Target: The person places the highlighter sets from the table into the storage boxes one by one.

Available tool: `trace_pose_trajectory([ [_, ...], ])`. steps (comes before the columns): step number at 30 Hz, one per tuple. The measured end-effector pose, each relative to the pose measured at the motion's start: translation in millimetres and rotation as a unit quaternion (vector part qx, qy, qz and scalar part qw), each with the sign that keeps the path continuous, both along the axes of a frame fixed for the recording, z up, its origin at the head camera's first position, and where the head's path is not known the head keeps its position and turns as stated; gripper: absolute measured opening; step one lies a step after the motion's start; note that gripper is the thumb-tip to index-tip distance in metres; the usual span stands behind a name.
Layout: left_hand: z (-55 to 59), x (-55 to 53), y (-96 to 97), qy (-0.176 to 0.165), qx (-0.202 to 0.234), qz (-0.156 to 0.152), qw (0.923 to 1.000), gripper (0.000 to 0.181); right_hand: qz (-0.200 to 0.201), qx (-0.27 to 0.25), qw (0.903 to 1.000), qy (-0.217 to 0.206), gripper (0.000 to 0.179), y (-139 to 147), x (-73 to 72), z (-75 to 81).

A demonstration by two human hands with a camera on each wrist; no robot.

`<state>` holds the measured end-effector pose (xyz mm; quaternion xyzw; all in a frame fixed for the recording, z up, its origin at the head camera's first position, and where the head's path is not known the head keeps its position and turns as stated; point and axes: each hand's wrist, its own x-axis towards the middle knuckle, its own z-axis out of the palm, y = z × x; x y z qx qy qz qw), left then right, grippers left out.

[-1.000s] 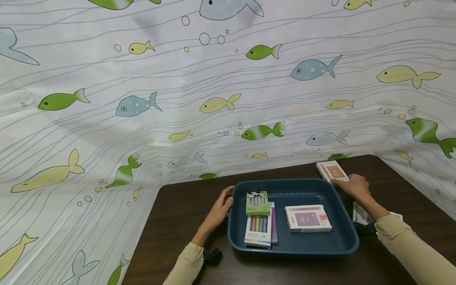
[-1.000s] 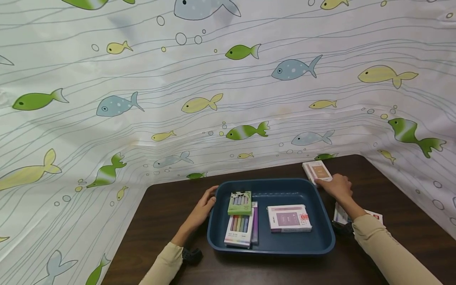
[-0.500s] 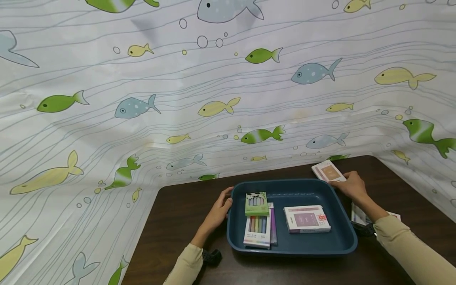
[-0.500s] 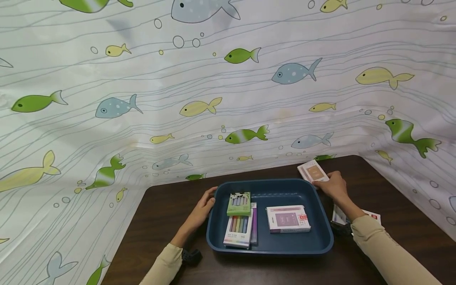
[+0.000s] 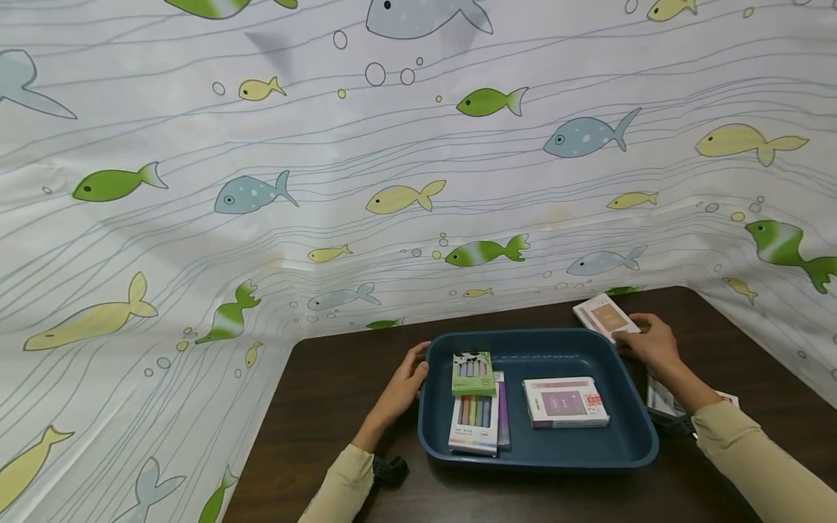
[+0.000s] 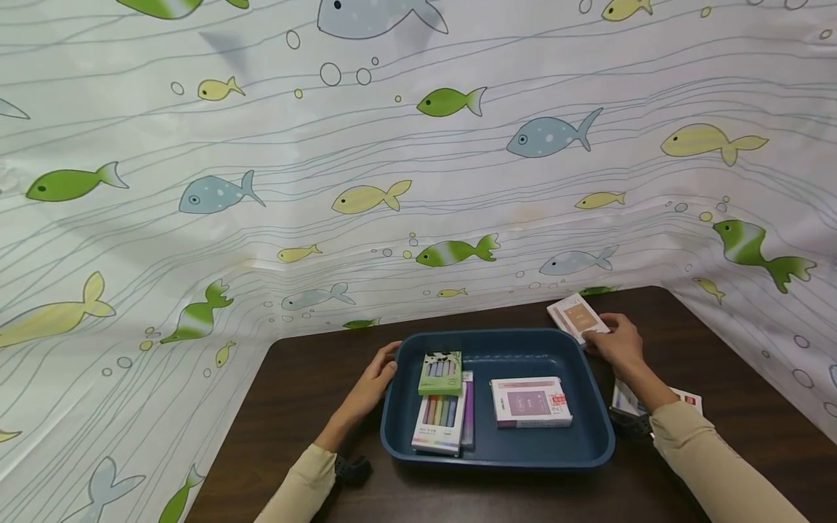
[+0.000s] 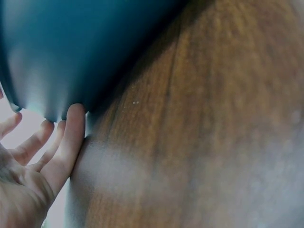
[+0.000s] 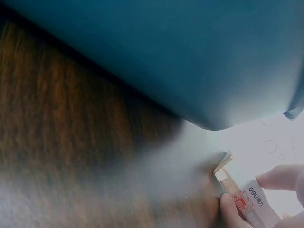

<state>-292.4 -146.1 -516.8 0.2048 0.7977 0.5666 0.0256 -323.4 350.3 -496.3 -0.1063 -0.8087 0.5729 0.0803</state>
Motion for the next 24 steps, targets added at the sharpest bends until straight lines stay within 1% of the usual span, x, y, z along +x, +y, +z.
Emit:
trace_pose_trajectory([
  [5,1.5,0.1,1.2,0.001,0.005,-0.004,1.0000,0.050,0.000,-0.053,0.9986,-0.003,0.073,-0.4,1.8,1.4],
  [8,0.8,-0.4,1.0,0.000,-0.001,-0.002,1.0000,0.049,0.002,-0.074,0.9972,-0.002,0.074,-0.2,3.2,1.2],
  [15,-1.6,-0.1,0.6,-0.005,-0.006,0.002,1.0000,0.048,0.001,-0.096,0.9954,-0.005,0.076,1.8,5.0,-1.3],
  [19,-2.3,-0.2,0.7,-0.008,-0.004,0.001,1.0000,0.050,0.001,-0.116,0.9932,-0.007,0.077,1.7,5.5,0.8],
  [24,1.8,0.6,0.7,-0.008,0.000,-0.004,1.0000,0.051,0.001,-0.128,0.9917,-0.003,0.077,1.2,4.9,5.5],
])
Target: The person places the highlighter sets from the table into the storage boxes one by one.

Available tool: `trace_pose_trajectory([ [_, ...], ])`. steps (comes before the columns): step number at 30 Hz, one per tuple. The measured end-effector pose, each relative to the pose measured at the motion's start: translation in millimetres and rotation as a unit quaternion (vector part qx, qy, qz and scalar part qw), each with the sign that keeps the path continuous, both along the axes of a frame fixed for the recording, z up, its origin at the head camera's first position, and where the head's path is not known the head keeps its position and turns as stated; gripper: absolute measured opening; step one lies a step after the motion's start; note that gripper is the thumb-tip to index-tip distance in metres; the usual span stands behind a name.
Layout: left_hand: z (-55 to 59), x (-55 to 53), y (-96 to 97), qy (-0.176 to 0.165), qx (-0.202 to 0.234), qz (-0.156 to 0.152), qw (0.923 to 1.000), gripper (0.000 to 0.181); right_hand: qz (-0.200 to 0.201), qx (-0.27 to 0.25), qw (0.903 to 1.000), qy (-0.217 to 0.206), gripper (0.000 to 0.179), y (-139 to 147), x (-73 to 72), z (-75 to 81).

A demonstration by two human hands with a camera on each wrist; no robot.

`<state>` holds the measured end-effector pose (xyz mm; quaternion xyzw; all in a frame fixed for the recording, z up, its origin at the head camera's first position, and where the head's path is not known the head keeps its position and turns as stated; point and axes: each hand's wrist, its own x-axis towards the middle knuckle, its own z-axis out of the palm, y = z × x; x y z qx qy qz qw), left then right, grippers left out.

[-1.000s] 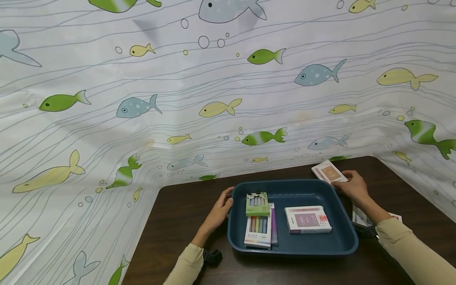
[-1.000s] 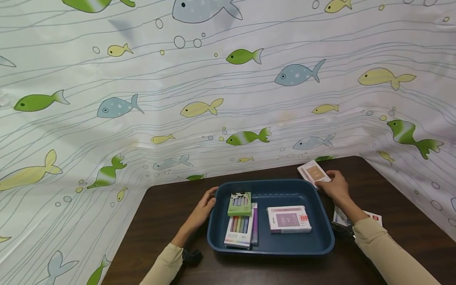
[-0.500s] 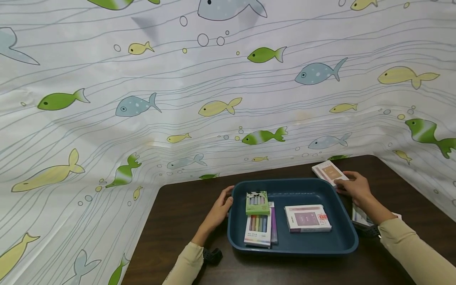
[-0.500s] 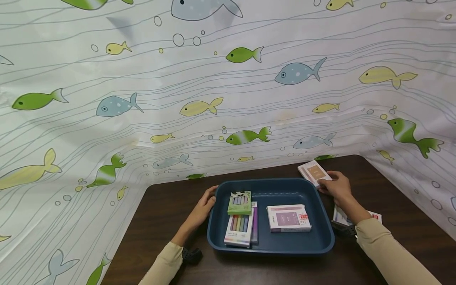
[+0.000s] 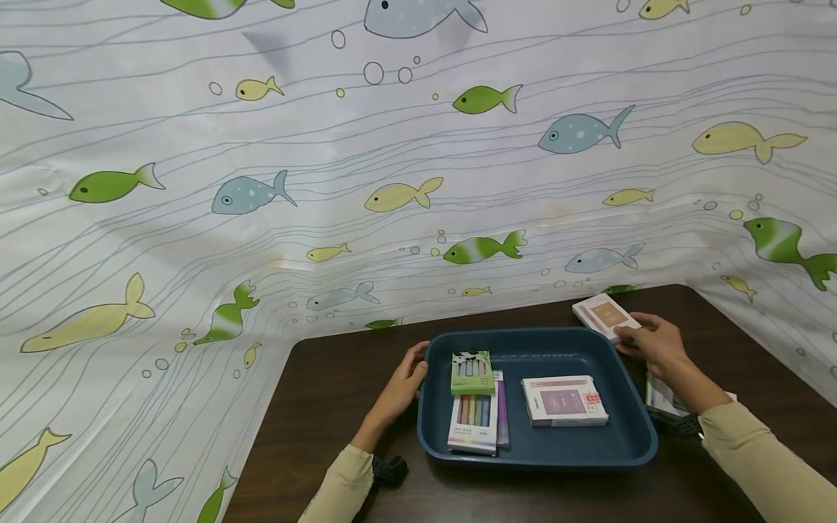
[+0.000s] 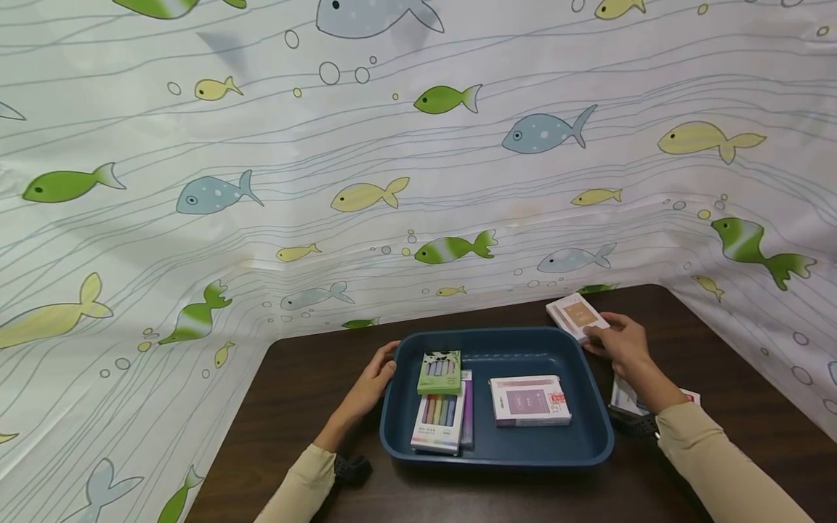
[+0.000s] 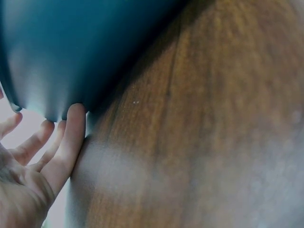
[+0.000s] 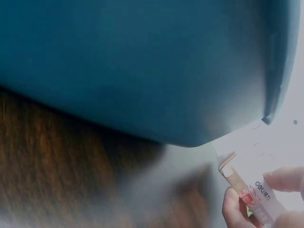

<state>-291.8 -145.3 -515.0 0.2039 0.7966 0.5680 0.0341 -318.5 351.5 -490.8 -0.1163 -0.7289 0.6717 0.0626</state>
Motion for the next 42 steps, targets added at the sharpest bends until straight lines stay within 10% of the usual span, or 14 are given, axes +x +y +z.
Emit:
trace_pose_trajectory([
  [8,27.2,15.7,1.0,-0.016,-0.002,-0.021,0.9997,0.050,0.007,-0.008,0.9999,0.003,0.079,1.7,3.1,4.8],
  [19,-4.0,2.4,-2.3,0.002,0.006,0.003,1.0000,0.049,0.011,-0.029,0.9994,0.018,0.081,5.6,2.7,12.0],
  [42,-1.3,0.2,-0.1,0.005,0.002,0.005,1.0000,0.047,0.011,-0.036,0.9986,0.038,0.081,-3.3,9.8,33.7],
])
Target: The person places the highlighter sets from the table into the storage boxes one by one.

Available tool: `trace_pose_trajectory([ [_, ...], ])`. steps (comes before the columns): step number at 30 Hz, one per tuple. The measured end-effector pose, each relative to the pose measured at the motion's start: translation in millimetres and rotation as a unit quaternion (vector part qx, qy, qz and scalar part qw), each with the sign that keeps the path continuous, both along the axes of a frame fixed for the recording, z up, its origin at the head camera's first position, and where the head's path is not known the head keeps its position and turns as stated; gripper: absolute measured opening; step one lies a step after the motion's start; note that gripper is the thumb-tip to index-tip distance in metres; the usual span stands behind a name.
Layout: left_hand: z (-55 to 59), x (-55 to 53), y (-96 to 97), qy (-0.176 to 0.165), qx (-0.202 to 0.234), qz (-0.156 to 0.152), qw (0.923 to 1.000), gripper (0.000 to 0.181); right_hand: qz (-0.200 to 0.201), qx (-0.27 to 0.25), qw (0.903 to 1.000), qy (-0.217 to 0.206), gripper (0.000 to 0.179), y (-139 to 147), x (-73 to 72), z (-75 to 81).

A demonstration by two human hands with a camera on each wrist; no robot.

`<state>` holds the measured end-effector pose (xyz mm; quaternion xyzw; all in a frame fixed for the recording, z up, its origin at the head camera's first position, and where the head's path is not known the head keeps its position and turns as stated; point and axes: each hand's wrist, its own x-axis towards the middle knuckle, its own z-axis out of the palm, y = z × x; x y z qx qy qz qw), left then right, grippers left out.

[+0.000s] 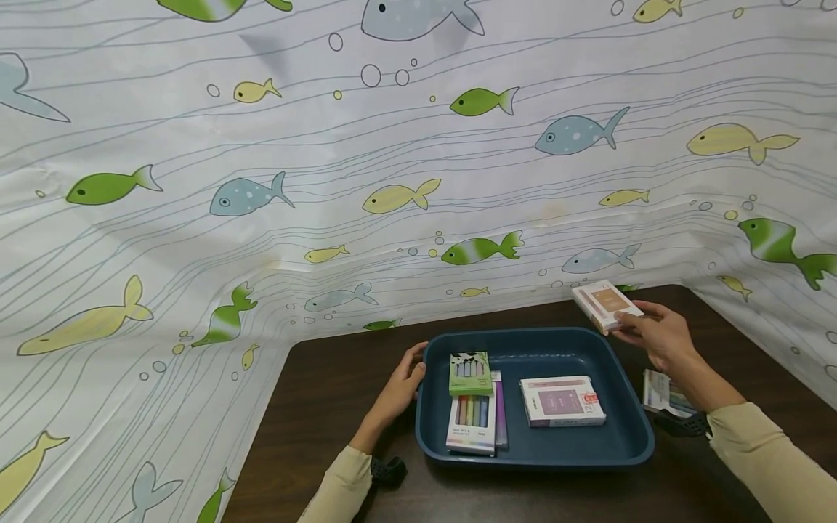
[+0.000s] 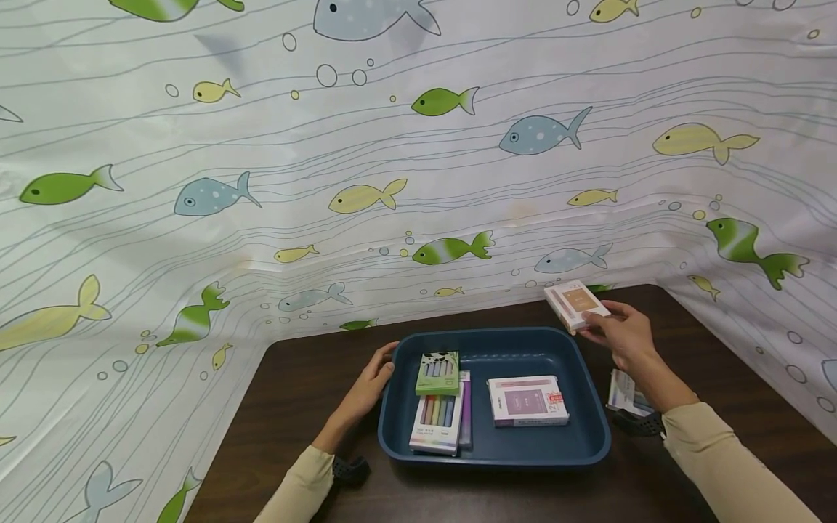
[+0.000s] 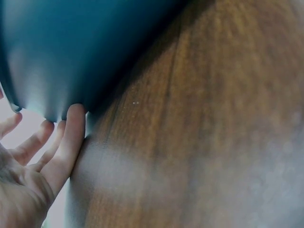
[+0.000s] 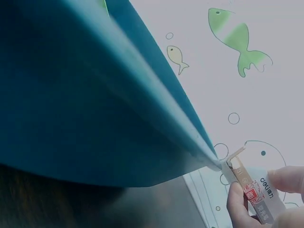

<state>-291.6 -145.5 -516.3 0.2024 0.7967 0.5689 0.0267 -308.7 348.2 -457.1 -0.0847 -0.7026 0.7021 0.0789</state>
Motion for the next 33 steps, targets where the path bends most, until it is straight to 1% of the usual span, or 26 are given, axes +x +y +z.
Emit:
trace_pose_trajectory([
  [7,0.8,1.0,-0.4,-0.005,-0.001,0.004,1.0000,0.047,0.008,0.014,0.9999,0.001,0.081,-4.2,4.1,4.0],
  [11,1.1,1.6,-0.1,-0.002,0.004,-0.003,1.0000,0.048,0.015,0.023,0.9996,0.001,0.082,-5.4,6.7,4.7],
  [20,1.8,1.1,0.2,-0.005,0.002,-0.004,1.0000,0.048,0.029,0.020,0.9994,0.004,0.079,-6.1,11.5,8.4],
  [25,2.6,-1.0,0.0,-0.002,0.000,-0.009,1.0000,0.049,0.044,0.010,0.9989,0.011,0.079,-8.2,16.3,13.0],
  [28,9.2,0.8,0.4,-0.012,0.000,-0.015,0.9998,0.050,0.059,0.012,0.9980,0.018,0.080,-8.9,19.1,14.9],
  [31,22.9,8.7,1.5,-0.022,-0.004,-0.026,0.9994,0.051,0.073,0.029,0.9967,0.020,0.077,-8.6,21.7,15.1],
  [33,31.3,14.5,2.8,-0.023,-0.005,-0.029,0.9993,0.051,0.082,0.044,0.9955,0.019,0.075,-7.8,23.4,14.7],
])
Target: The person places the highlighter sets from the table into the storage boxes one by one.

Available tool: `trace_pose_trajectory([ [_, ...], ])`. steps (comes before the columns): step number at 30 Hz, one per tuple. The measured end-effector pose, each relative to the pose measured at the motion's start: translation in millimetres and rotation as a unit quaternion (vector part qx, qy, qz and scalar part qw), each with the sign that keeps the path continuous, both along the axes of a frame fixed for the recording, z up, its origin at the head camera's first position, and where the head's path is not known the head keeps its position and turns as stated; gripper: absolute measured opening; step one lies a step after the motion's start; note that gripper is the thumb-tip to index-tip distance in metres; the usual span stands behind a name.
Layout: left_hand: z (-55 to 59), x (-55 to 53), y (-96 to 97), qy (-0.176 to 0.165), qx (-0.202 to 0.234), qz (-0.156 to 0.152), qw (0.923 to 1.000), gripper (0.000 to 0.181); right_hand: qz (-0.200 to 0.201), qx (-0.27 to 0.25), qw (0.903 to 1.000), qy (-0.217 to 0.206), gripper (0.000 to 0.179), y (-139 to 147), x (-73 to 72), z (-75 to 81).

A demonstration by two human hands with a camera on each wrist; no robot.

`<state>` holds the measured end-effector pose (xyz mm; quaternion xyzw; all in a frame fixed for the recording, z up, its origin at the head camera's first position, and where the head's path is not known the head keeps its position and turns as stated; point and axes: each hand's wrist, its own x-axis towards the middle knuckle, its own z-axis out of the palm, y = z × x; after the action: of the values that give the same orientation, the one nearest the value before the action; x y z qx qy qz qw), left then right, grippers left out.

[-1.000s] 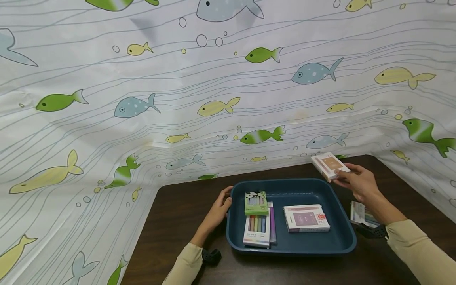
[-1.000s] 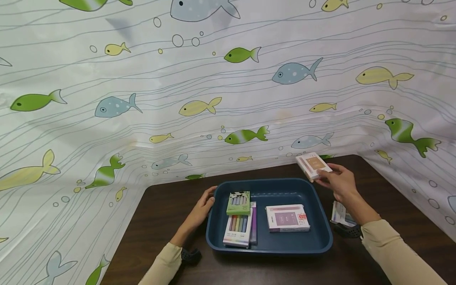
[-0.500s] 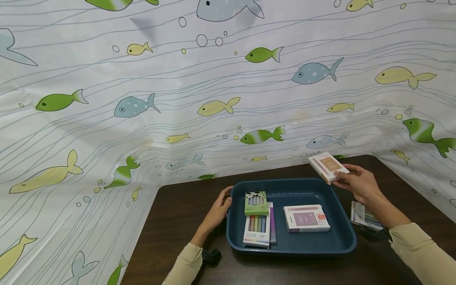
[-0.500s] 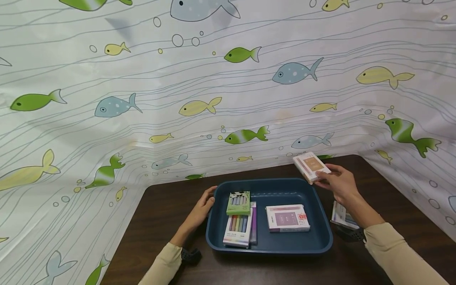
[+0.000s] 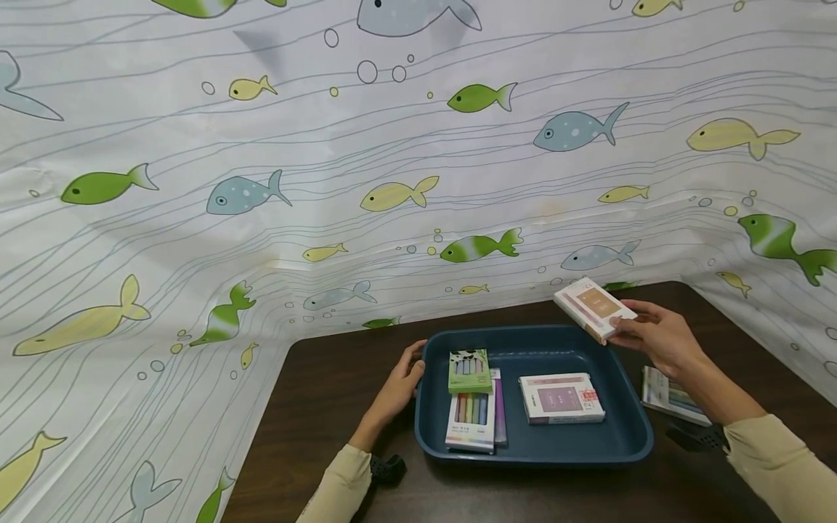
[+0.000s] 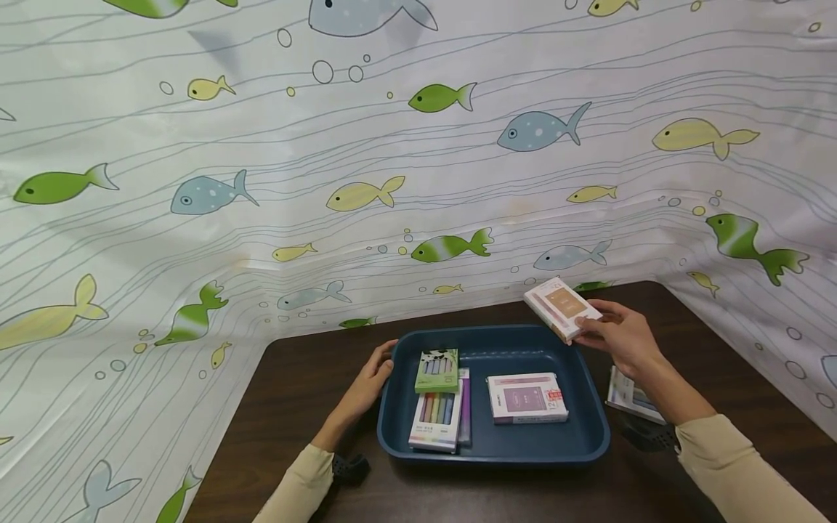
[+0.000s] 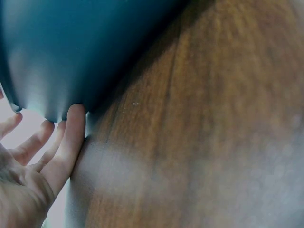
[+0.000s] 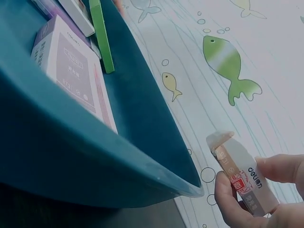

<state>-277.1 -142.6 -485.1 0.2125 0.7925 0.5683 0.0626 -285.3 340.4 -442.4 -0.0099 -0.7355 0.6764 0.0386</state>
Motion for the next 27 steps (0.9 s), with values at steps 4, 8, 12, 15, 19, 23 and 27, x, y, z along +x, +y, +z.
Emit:
trace_pose_trajectory([
  [4,5.1,4.0,1.6,0.004,-0.003,-0.002,1.0000,0.050,0.014,0.013,0.9998,0.001,0.075,1.8,2.9,-0.3],
  [8,-7.9,-4.8,0.3,0.001,0.003,-0.002,1.0000,0.050,0.035,0.025,0.9990,0.009,0.078,3.1,6.7,-0.4],
  [12,-25.4,-13.9,-1.4,0.007,0.006,0.012,0.9999,0.049,0.061,0.036,0.9973,0.019,0.080,1.8,11.2,0.1],
  [15,-30.3,-15.1,-2.5,0.016,0.006,0.021,0.9996,0.049,0.088,0.038,0.9949,0.029,0.079,-0.9,13.3,0.5],
  [19,-31.5,-14.7,-3.5,0.023,0.005,0.025,0.9994,0.049,0.113,0.040,0.9921,0.037,0.076,-4.3,15.1,1.9],
  [23,-31.3,-14.1,-2.9,0.022,-0.001,0.030,0.9993,0.049,0.131,0.029,0.9904,0.036,0.073,-6.4,16.1,2.0],
  [27,-27.7,-12.2,-2.3,0.021,0.000,0.028,0.9994,0.049,0.155,0.022,0.9871,0.033,0.071,-6.8,17.0,-0.1],
])
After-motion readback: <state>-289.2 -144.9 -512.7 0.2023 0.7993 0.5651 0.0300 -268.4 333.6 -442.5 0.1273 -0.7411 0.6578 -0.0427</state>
